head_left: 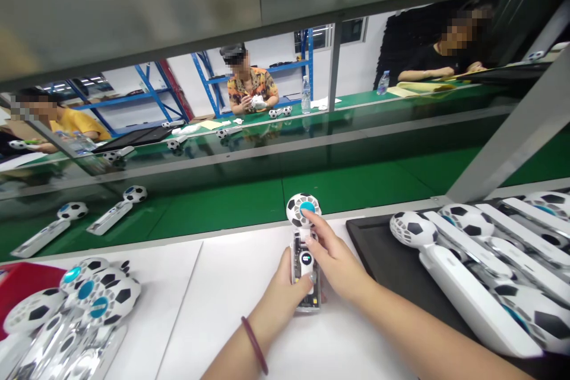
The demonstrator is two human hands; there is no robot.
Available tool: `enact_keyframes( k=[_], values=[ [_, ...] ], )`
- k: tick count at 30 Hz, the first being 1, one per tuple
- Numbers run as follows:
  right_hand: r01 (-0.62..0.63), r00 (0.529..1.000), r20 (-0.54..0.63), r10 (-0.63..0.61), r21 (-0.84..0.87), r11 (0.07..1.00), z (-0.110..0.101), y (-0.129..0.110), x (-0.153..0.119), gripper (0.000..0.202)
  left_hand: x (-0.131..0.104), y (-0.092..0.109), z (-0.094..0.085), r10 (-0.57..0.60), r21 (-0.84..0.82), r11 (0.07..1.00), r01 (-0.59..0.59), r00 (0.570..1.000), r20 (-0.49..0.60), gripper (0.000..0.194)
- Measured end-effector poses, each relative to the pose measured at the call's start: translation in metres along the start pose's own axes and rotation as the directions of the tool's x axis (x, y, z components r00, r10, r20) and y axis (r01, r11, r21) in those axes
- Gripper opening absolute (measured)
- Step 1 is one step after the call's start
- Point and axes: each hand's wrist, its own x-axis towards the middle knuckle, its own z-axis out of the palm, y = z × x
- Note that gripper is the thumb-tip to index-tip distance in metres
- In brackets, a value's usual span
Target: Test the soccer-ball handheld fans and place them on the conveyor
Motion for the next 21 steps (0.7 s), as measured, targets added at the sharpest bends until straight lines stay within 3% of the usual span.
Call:
enact_keyframes(
  k=[3, 6, 8, 13, 17, 21],
  values=[
    [-0.043, 0.998, -0.053, 0.046, 0.065, 0.997, -0.002, 0.002, 0.002, 0.061, -0.004, 0.006, 0.003, -0.028, 0.137, 0.990, 0.028, 1.000, -0.004, 0.054],
    [-0.035, 0.969, -0.234, 0.084, 0.206, 0.978, -0.012, 0.003, 0.011, 0.072, -0.009, 0.011, 0.004, -0.053, 0.286, 0.957, 0.046, 0.998, 0.018, 0.048],
    [-0.014, 0.953, -0.292, 0.078, 0.214, 0.977, -0.021, 0.002, 0.018, 0.072, -0.011, 0.012, 0.005, -0.055, 0.358, 0.933, 0.044, 0.998, 0.019, 0.045],
    [-0.055, 0.981, -0.175, 0.082, 0.157, 0.986, -0.030, 0.001, 0.025, 0.057, -0.011, 0.013, 0.006, -0.088, 0.308, 0.948, 0.075, 0.996, 0.029, 0.042],
    [-0.055, 0.969, -0.232, 0.087, 0.142, 0.988, -0.026, -0.003, 0.023, 0.045, -0.012, 0.013, 0.008, -0.079, 0.325, 0.944, 0.059, 0.996, 0.047, 0.040],
    [-0.037, 0.967, -0.256, 0.004, -0.126, 0.991, -0.030, -0.015, 0.022, 0.028, -0.014, 0.013, 0.013, -0.131, 0.312, 0.944, 0.109, 0.990, 0.051, 0.036]
  ],
)
